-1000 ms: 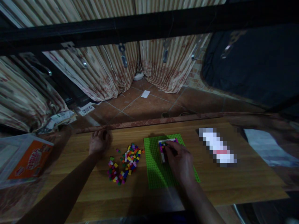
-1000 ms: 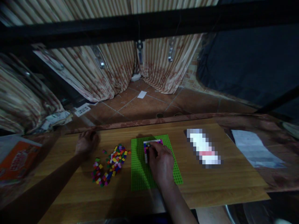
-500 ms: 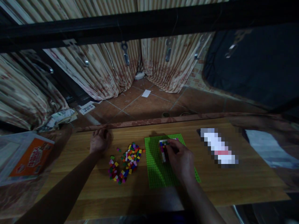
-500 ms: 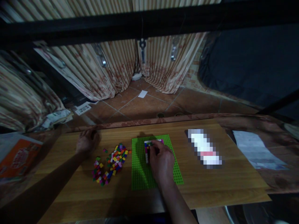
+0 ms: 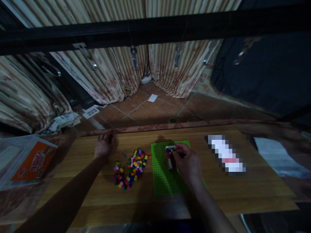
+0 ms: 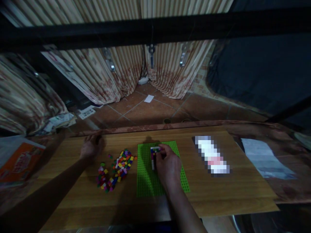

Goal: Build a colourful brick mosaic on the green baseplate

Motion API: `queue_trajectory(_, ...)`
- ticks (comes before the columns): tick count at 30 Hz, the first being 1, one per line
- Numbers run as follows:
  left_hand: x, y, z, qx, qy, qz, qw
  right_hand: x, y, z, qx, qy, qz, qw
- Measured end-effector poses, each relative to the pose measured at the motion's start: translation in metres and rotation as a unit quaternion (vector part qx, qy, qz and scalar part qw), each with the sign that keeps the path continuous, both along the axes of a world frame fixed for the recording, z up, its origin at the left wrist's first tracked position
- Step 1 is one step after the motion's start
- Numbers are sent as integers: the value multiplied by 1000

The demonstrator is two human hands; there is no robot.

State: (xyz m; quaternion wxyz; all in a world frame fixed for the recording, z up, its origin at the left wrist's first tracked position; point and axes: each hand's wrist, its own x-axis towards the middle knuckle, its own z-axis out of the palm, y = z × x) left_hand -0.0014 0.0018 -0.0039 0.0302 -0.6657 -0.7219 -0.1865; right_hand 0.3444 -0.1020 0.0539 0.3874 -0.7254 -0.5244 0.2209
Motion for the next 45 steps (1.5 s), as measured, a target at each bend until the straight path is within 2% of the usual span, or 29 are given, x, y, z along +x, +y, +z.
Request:
queue_trajectory(11,0,1,1,12,-6,-9,1000,-1,-2,3,-6,-28,9,1000)
queue_trajectory(18,-1,1,1,2,4,-2,1000,-4,2,3,-14,-87,-11,996)
queue_trajectory(29,-3,2,-3,11,14,-6,1000,-8,1,-2,-10,-79,-15,997)
queue_trajectory(39,-3,2,-1,10,4,-4,1000,-3,-6,-6,42,-36,2,998)
queue_trajectory(45,0,1,0,12,3,-6,1000,-16,-27,-4,136,-28,14,990)
